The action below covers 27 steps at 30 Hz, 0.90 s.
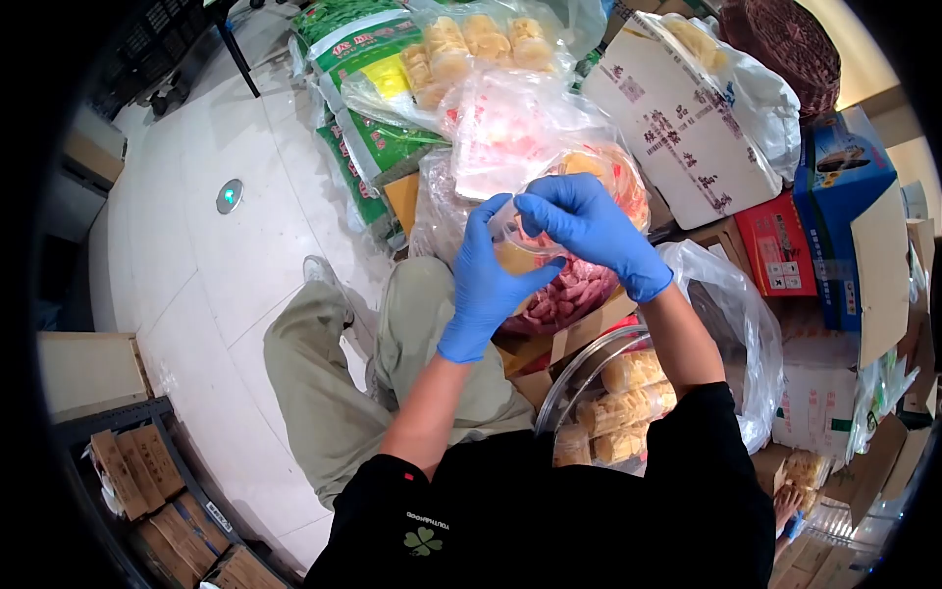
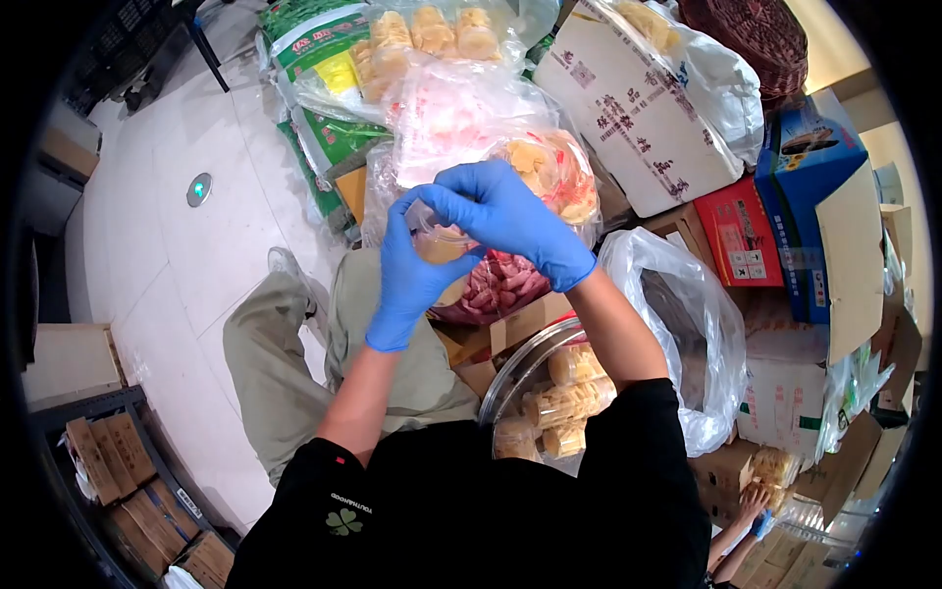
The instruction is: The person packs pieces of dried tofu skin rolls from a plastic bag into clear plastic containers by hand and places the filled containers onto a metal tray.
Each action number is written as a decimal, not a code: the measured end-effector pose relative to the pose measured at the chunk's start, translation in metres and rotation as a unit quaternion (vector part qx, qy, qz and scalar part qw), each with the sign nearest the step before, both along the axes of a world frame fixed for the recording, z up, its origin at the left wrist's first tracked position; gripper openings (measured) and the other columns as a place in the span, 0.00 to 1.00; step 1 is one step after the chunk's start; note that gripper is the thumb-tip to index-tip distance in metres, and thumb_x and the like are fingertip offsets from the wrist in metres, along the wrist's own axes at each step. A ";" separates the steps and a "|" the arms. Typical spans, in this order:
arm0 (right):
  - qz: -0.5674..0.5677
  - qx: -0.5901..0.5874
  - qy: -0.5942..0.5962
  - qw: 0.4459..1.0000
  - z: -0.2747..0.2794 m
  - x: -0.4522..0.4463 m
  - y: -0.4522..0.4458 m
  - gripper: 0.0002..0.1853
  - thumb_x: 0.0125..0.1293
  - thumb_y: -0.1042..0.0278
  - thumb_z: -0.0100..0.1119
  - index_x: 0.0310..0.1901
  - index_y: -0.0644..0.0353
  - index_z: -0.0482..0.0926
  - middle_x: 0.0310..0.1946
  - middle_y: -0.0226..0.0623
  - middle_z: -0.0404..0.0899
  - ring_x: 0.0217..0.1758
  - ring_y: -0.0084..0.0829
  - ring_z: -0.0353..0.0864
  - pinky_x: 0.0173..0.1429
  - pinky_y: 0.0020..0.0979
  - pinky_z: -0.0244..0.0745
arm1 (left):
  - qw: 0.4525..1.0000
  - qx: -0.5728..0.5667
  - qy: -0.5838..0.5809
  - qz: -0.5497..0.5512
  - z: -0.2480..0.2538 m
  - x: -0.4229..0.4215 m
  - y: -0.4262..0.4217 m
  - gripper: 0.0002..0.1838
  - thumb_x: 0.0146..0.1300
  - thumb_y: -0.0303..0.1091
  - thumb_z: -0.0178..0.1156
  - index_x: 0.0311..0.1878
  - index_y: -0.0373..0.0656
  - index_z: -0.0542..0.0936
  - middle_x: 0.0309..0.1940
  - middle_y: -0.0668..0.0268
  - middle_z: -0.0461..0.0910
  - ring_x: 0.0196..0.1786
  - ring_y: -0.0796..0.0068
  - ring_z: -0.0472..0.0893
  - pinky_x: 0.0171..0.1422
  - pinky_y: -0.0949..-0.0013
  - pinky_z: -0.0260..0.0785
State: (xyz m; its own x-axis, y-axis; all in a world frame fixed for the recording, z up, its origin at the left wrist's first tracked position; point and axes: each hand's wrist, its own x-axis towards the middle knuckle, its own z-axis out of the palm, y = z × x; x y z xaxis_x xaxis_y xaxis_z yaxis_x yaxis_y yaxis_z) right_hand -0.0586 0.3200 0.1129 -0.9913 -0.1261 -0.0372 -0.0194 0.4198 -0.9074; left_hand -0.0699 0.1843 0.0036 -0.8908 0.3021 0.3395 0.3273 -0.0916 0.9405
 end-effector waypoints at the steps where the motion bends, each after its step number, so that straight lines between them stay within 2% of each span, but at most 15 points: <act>1: 0.004 0.000 0.001 1.000 -0.001 -0.002 0.000 0.17 0.74 0.60 0.58 0.30 0.64 0.79 0.22 0.29 0.75 0.25 0.20 0.70 0.31 0.25 0.66 | 0.999 0.041 -0.020 0.007 0.002 0.001 0.003 0.49 0.41 0.39 0.84 0.65 0.39 0.65 0.56 0.54 0.76 0.57 0.60 0.80 0.61 0.60 0.74; 3: 0.049 0.082 0.150 0.984 -0.004 -0.008 0.007 0.16 0.74 0.62 0.57 0.30 0.66 0.78 0.24 0.32 0.76 0.28 0.22 0.71 0.36 0.28 0.70 | 0.999 0.043 -0.003 0.017 0.001 -0.001 0.011 0.51 0.40 0.37 0.84 0.66 0.38 0.63 0.56 0.54 0.76 0.58 0.62 0.79 0.61 0.60 0.74; 5: 0.058 0.090 0.140 0.984 0.002 -0.013 0.015 0.16 0.74 0.64 0.56 0.31 0.66 0.78 0.26 0.33 0.77 0.30 0.23 0.72 0.39 0.27 0.70 | 0.998 0.062 -0.002 0.023 0.008 -0.003 0.022 0.53 0.40 0.38 0.84 0.67 0.38 0.61 0.57 0.53 0.75 0.58 0.60 0.79 0.61 0.60 0.74; 7: 0.054 0.025 0.124 0.990 0.010 -0.020 0.022 0.19 0.73 0.57 0.57 0.38 0.70 0.83 0.26 0.37 0.82 0.29 0.23 0.77 0.39 0.27 0.75 | 0.998 0.051 0.004 0.025 0.013 -0.011 0.034 0.55 0.40 0.38 0.84 0.68 0.36 0.59 0.57 0.51 0.75 0.58 0.59 0.79 0.61 0.60 0.74; 9: 0.054 0.061 0.104 0.991 0.013 -0.024 0.038 0.21 0.74 0.56 0.56 0.39 0.71 0.83 0.29 0.39 0.84 0.32 0.25 0.80 0.42 0.28 0.76 | 0.997 0.081 -0.003 0.020 0.021 -0.017 0.047 0.56 0.40 0.40 0.84 0.68 0.35 0.58 0.57 0.50 0.75 0.58 0.58 0.79 0.61 0.59 0.74; 11: 0.044 0.064 0.084 0.993 0.023 -0.027 0.046 0.22 0.75 0.55 0.55 0.41 0.71 0.83 0.30 0.40 0.85 0.34 0.26 0.81 0.43 0.30 0.77 | 0.998 0.049 0.005 0.024 0.029 -0.021 0.053 0.58 0.40 0.40 0.84 0.69 0.35 0.55 0.56 0.48 0.75 0.57 0.57 0.79 0.61 0.59 0.74; 14: 0.036 0.141 0.094 0.985 0.031 -0.028 0.059 0.23 0.75 0.51 0.52 0.43 0.66 0.84 0.31 0.44 0.85 0.32 0.35 0.83 0.42 0.34 0.77 | 0.999 0.046 -0.005 0.005 0.040 -0.026 0.063 0.61 0.40 0.41 0.84 0.71 0.35 0.52 0.56 0.46 0.75 0.57 0.56 0.80 0.61 0.58 0.74; 17: 0.025 0.230 0.114 0.966 0.039 -0.030 0.064 0.24 0.75 0.48 0.49 0.42 0.62 0.85 0.30 0.48 0.83 0.32 0.46 0.83 0.41 0.37 0.77 | 0.998 0.056 -0.034 -0.011 0.042 -0.031 0.073 0.64 0.37 0.41 0.86 0.72 0.39 0.52 0.59 0.50 0.73 0.60 0.58 0.78 0.62 0.59 0.74; 18: 0.019 0.270 0.128 0.954 0.041 -0.029 0.067 0.24 0.75 0.47 0.47 0.41 0.60 0.85 0.30 0.49 0.82 0.32 0.50 0.82 0.41 0.39 0.77 | 0.998 0.048 -0.024 -0.017 0.043 -0.033 0.076 0.65 0.37 0.41 0.85 0.73 0.36 0.49 0.59 0.48 0.74 0.59 0.57 0.78 0.63 0.58 0.73; 19: 0.019 0.274 0.123 0.954 0.040 -0.029 0.070 0.24 0.75 0.47 0.47 0.41 0.60 0.85 0.30 0.49 0.82 0.32 0.50 0.82 0.41 0.39 0.77 | 0.999 0.040 -0.016 -0.022 0.042 -0.034 0.079 0.67 0.38 0.40 0.85 0.74 0.33 0.47 0.58 0.46 0.74 0.59 0.55 0.79 0.63 0.58 0.73; 21: -0.006 0.275 0.160 0.948 0.036 -0.032 0.073 0.25 0.75 0.47 0.46 0.41 0.61 0.84 0.32 0.53 0.82 0.34 0.54 0.81 0.41 0.41 0.77 | 0.999 0.040 -0.017 -0.022 0.040 -0.037 0.084 0.67 0.38 0.40 0.85 0.74 0.33 0.46 0.59 0.46 0.73 0.60 0.55 0.78 0.64 0.58 0.72; 22: -0.003 0.274 0.158 0.949 0.035 -0.033 0.074 0.25 0.75 0.47 0.46 0.41 0.61 0.84 0.32 0.53 0.82 0.34 0.54 0.81 0.41 0.41 0.77 | 0.999 0.036 -0.011 -0.020 0.039 -0.039 0.084 0.68 0.38 0.40 0.84 0.75 0.32 0.46 0.60 0.46 0.72 0.61 0.55 0.77 0.65 0.58 0.72; 24: -0.022 0.264 0.165 0.950 0.033 -0.034 0.075 0.25 0.76 0.48 0.45 0.41 0.63 0.83 0.32 0.49 0.83 0.33 0.46 0.84 0.40 0.38 0.77 | 0.998 0.052 -0.027 -0.031 0.039 -0.040 0.083 0.68 0.38 0.40 0.84 0.75 0.32 0.45 0.61 0.45 0.71 0.62 0.54 0.76 0.66 0.58 0.71; 25: -0.020 0.261 0.165 0.951 0.033 -0.033 0.075 0.25 0.76 0.48 0.45 0.41 0.63 0.83 0.32 0.49 0.83 0.33 0.46 0.84 0.40 0.38 0.77 | 0.996 0.070 -0.042 -0.045 0.038 -0.040 0.082 0.68 0.38 0.40 0.84 0.75 0.33 0.45 0.63 0.45 0.69 0.64 0.54 0.75 0.67 0.58 0.70; 27: -0.025 0.119 0.129 0.984 0.039 -0.028 0.072 0.27 0.78 0.47 0.43 0.40 0.66 0.82 0.33 0.43 0.84 0.33 0.33 0.84 0.40 0.33 0.78 | 0.997 0.055 -0.026 -0.036 0.037 -0.039 0.075 0.68 0.38 0.40 0.84 0.75 0.33 0.45 0.63 0.45 0.69 0.64 0.55 0.74 0.67 0.57 0.70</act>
